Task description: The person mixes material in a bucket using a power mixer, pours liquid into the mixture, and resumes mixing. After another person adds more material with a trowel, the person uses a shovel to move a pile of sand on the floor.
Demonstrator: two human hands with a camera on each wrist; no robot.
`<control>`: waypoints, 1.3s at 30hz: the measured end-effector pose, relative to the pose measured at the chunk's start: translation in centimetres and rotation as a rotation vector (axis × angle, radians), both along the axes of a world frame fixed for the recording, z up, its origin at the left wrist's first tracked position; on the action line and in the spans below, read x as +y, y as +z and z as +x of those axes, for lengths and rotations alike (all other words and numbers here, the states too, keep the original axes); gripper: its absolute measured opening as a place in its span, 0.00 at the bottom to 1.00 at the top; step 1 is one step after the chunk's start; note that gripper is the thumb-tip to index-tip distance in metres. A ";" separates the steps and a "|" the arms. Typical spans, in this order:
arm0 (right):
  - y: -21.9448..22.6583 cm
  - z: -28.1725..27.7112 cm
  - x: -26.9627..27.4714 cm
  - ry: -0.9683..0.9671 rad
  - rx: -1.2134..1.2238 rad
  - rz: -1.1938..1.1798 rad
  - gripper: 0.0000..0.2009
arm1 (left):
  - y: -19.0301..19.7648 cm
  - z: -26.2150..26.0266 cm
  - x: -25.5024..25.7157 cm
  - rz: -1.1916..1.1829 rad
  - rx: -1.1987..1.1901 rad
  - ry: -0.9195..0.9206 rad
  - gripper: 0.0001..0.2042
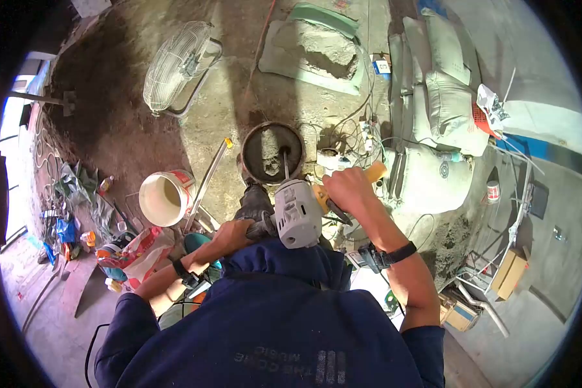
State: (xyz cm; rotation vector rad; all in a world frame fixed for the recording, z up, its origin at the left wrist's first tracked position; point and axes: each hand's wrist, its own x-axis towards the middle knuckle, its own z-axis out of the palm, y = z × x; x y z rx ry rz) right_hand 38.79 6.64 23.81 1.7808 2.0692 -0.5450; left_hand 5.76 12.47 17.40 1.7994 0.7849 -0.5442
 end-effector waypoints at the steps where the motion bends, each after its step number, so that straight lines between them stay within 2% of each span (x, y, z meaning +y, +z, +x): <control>1: -0.1 0.1 0.0 0.007 0.000 -0.012 0.04 | 0.0 0.0 -0.2 0.004 -0.018 0.019 0.20; 9: -0.1 0.2 -0.1 0.029 0.005 -0.028 0.04 | -0.6 -0.1 -1.4 0.006 -0.018 0.035 0.17; 15: -0.1 0.3 -0.4 0.032 0.019 -0.067 0.04 | -1.6 -0.4 -2.7 -0.006 -0.060 0.044 0.19; 20: -0.7 0.4 -0.9 0.061 0.021 -0.058 0.04 | -1.2 -0.3 -3.1 -0.038 -0.002 0.034 0.23; 25: -1.2 0.6 -1.5 0.074 0.045 -0.032 0.03 | -2.2 -0.8 -4.1 -0.033 -0.010 0.029 0.23; 33: -1.6 0.4 -1.8 0.073 0.023 -0.076 0.04 | -1.4 -0.8 -4.9 -0.034 0.044 0.039 0.25; 39: -1.7 0.3 -1.7 0.075 0.035 -0.088 0.05 | -2.1 -1.5 -5.9 0.010 -0.018 0.073 0.24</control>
